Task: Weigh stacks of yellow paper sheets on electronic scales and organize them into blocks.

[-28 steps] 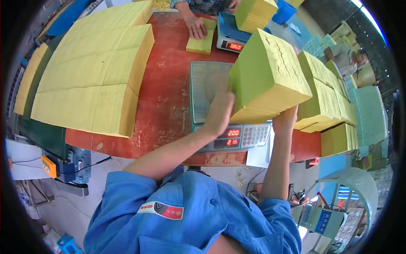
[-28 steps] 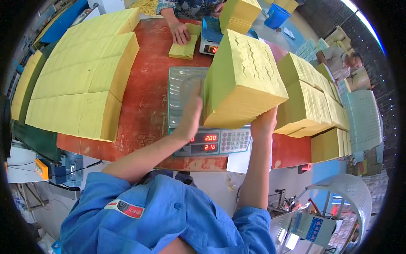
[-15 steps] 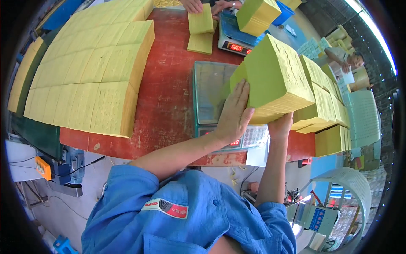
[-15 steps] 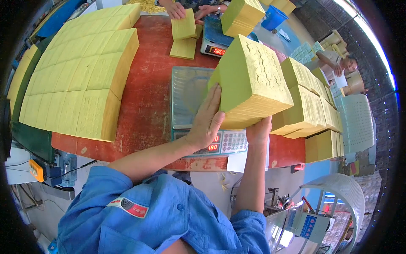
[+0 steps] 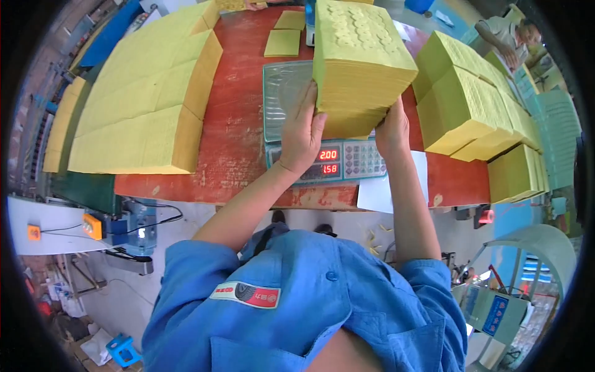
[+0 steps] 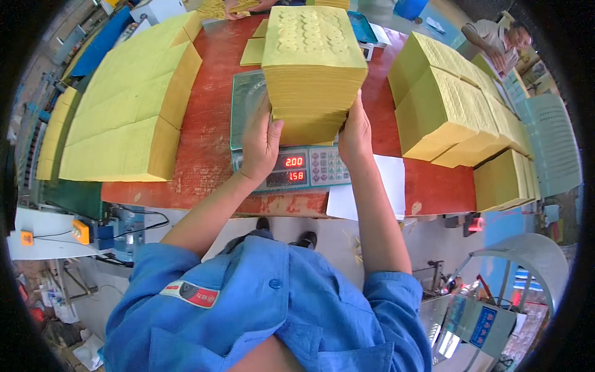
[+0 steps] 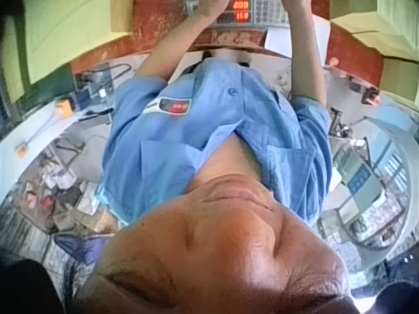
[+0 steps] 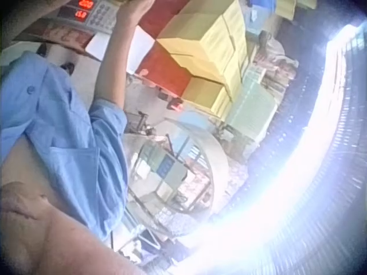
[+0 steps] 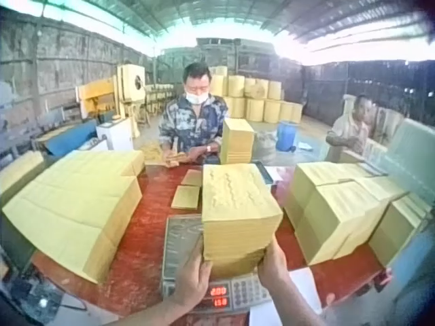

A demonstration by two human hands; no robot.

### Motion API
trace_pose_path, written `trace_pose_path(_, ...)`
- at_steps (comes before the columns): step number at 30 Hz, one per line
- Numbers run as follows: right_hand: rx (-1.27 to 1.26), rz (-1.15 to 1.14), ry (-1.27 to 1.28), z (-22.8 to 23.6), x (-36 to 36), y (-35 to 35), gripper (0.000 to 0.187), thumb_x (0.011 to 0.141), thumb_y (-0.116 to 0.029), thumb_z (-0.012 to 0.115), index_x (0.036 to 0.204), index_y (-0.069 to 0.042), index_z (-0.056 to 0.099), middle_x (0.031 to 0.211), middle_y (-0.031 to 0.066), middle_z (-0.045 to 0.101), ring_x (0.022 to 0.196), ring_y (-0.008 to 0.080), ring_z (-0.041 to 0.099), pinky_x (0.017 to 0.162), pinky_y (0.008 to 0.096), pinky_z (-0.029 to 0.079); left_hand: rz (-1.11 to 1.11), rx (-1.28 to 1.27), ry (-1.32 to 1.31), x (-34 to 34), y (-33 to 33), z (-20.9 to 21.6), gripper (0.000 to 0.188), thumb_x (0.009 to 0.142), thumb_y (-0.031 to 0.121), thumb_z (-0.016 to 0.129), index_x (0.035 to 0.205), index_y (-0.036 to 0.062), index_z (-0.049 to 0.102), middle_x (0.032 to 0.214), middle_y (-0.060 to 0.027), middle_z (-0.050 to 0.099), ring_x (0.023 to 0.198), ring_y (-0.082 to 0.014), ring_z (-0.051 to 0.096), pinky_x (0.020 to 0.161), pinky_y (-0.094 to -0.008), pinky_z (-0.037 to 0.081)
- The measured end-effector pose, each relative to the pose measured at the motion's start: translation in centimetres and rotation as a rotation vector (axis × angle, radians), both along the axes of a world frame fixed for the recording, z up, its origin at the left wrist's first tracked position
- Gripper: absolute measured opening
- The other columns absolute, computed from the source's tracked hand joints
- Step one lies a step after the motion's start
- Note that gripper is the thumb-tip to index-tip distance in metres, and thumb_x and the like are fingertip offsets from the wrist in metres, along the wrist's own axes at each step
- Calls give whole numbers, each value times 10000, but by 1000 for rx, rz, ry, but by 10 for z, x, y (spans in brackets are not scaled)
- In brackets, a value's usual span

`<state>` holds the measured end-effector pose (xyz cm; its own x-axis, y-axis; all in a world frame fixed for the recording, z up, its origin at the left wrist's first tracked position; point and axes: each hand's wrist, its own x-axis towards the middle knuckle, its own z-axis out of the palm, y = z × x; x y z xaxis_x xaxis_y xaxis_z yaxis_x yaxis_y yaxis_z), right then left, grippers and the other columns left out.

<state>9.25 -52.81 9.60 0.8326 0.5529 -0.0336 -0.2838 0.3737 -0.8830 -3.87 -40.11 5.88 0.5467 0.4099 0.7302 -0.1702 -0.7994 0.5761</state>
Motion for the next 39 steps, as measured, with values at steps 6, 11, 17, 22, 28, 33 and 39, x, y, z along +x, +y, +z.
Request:
trace_pose_path(6, 12, 151, -272, -12, 15, -66, 565, 1040, -409, 344, 1463, -35, 352, 1472, 149, 414, 1344, 248, 414, 1103, 389, 307, 250, -134, 76, -43, -24, -1, 576, 977, 173, 501, 1463, -46, 282, 1509, -220, 324, 1370, -334, 365, 1124, -396, 295)
trace_pose_path(11, -120, 204, -162, -41, 2, -179, 386, 1016, -196, 412, 1279, 55, 540, 1159, 160, 640, 1020, 236, 640, 911, 368, 490, 481, -236, 203, -150, -54, -48, 581, 956, 107, 475, 1473, -40, 255, 1539, -229, 249, 1412, -358, 281, 1145, -447, 243)
trace_pose_path(17, -296, 182, -26, -75, -27, -258, 303, 974, -106, 455, 1194, 59, 584, 1001, 136, 672, 915, 224, 661, 832, 338, 512, 775, -278, 593, -231, -130, -125, 633, 913, 106, 532, 1471, -28, 263, 1524, -284, 231, 1417, -427, 226, 1155, -464, 208)
trace_pose_path(22, -223, 150, 32, -82, -32, -266, 292, 972, -114, 469, 1193, 29, 595, 981, 125, 679, 883, 213, 663, 807, 323, 506, 768, -534, 785, -235, -142, -163, 745, 845, 243, 628, 1473, 25, 292, 1518, -326, 204, 1418, -451, 205, 1155, -465, 212)
trace_pose_path(28, -236, 146, 31, -85, -29, -280, 278, 972, -112, 469, 1178, 17, 607, 978, 115, 683, 874, 200, 664, 803, 320, 504, 720, -675, 812, -230, -138, -175, 686, 832, 257, 632, 1420, 11, 379, 1511, -333, 215, 1413, -451, 223, 1144, -464, 244)
trace_pose_path(33, -227, 152, 69, -92, -33, -285, 267, 970, -108, 475, 1163, 8, 618, 982, 107, 681, 863, 198, 663, 806, 320, 506, 661, -689, 786, -218, -144, -181, 639, 833, 263, 639, 1378, 2, 432, 1498, -330, 248, 1348, -437, 356, 1085, -454, 351)
trace_pose_path(39, -198, 213, 92, -81, -41, -266, 261, 963, -106, 482, 1144, 8, 632, 971, 93, 680, 863, 188, 662, 803, 317, 508, 564, -772, 862, -207, -141, -168, 576, 832, 276, 655, 1321, 7, 511, 1506, -284, 278, 1144, -364, 560, 944, -406, 475)
